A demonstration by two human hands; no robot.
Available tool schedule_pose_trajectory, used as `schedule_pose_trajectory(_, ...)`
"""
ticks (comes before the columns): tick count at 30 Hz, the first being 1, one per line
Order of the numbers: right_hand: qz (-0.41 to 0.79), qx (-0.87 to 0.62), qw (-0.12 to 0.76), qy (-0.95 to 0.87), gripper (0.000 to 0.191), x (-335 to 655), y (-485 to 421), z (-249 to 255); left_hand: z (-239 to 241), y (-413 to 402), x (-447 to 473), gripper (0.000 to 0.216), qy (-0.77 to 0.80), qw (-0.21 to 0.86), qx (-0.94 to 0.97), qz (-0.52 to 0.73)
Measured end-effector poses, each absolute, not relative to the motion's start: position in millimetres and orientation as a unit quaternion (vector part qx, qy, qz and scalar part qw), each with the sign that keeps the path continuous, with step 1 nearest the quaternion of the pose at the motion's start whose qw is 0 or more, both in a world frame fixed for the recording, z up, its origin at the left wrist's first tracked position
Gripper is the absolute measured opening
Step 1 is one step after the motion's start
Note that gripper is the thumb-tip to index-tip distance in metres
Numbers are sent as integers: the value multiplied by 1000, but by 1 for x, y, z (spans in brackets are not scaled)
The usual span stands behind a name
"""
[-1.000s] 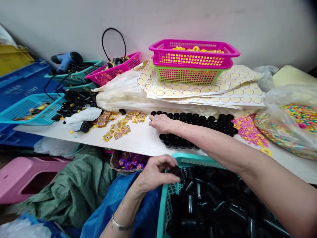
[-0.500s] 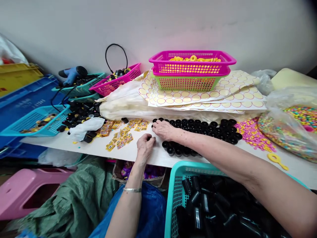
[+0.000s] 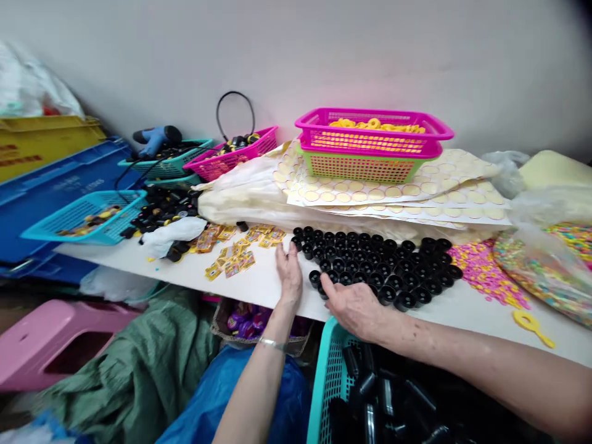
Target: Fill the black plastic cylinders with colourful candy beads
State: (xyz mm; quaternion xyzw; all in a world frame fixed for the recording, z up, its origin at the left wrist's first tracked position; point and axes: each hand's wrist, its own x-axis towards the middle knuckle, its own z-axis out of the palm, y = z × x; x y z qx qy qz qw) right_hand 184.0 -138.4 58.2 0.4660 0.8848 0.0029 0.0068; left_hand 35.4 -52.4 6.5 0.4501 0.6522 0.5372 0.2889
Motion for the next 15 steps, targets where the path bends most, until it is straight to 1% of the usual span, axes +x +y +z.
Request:
schedule_pose_trajectory(3, 37, 469, 30, 882, 51, 177, -134, 53, 3, -46, 48, 55, 667, 277, 427, 543)
schedule_pose_trajectory(5, 54, 458, 37, 886, 44, 175, -127, 53, 1, -41, 51, 53, 673, 272, 426, 540)
schedule_pose_trajectory(9, 80, 424, 18, 902, 27, 174, -120, 48, -2, -34, 52, 47, 680, 254, 432, 535)
schedule_pose_trajectory(15, 123, 411, 1, 903, 18, 176, -115, 39, -5, -32, 53, 41, 677, 230, 419, 560)
